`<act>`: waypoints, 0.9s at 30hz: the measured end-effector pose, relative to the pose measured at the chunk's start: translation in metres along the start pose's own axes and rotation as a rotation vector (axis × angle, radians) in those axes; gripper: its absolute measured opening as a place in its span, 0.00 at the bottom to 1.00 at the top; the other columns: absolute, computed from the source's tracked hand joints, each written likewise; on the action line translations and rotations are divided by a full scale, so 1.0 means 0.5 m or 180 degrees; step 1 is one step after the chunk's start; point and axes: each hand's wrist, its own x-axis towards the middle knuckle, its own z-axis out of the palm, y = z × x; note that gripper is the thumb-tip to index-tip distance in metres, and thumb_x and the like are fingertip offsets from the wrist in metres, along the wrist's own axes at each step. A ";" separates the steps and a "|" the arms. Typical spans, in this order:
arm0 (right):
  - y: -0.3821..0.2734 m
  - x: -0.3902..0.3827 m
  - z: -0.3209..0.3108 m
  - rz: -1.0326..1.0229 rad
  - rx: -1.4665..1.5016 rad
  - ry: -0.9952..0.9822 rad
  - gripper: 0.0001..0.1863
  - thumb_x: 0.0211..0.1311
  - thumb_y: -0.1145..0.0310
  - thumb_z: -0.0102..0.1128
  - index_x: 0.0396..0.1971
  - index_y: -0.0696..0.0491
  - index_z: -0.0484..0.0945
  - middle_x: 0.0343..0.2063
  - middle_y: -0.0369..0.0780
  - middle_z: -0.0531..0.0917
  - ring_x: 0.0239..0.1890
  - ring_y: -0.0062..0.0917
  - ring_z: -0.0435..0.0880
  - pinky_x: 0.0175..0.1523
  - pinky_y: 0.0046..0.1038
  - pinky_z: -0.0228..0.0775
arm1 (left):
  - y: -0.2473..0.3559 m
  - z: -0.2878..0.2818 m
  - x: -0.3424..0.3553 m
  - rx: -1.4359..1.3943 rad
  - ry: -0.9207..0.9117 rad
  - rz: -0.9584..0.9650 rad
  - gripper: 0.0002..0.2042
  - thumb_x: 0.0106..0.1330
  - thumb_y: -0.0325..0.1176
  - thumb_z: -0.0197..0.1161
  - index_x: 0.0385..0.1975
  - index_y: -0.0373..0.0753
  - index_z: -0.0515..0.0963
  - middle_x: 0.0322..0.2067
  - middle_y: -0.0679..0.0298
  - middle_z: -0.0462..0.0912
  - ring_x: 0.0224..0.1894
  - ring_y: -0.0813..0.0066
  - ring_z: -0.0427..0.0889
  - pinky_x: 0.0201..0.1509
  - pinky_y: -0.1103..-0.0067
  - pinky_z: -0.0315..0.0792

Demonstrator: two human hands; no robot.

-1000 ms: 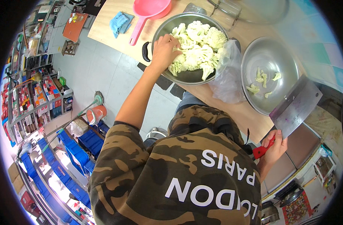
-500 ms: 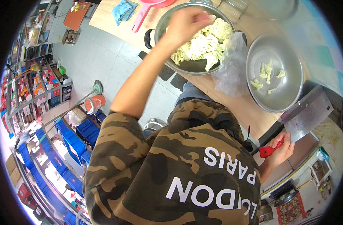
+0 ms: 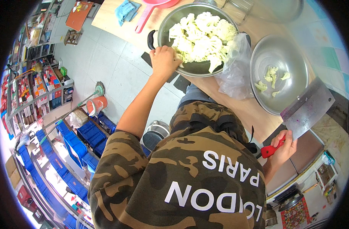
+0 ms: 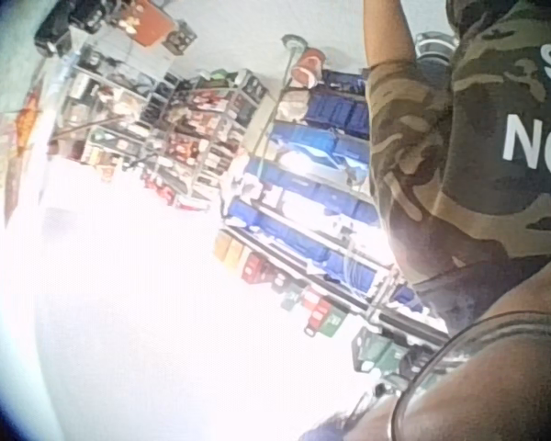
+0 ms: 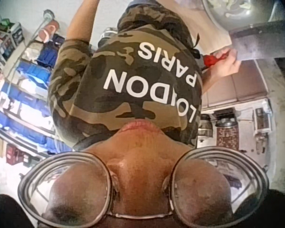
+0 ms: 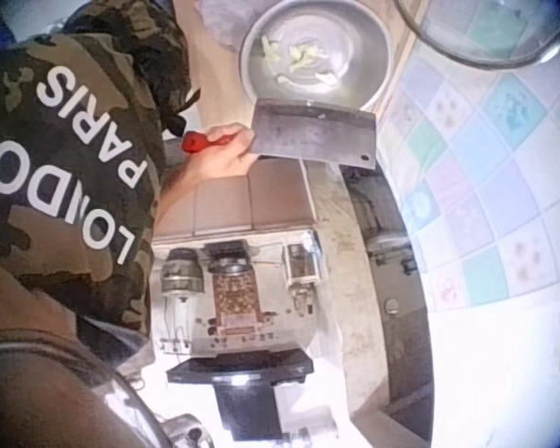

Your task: The person retrieves a head of cauliflower from a shelf, places it on a countertop, and uses a cleaver to cut it into florets. The florets are placed into a metal bowl, and the person discards the core and leaves.

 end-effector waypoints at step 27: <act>0.001 -0.040 0.004 -0.0607 -0.1343 -0.0444 0.15 0.57 0.77 0.52 0.44 0.65 0.73 0.15 0.35 0.75 0.17 0.13 0.70 0.23 0.17 0.63 | 0.456 -0.139 0.084 -0.6587 -0.2795 0.0019 0.19 0.67 0.39 0.51 0.53 0.33 0.68 0.40 0.63 0.74 0.39 0.77 0.75 0.49 0.79 0.76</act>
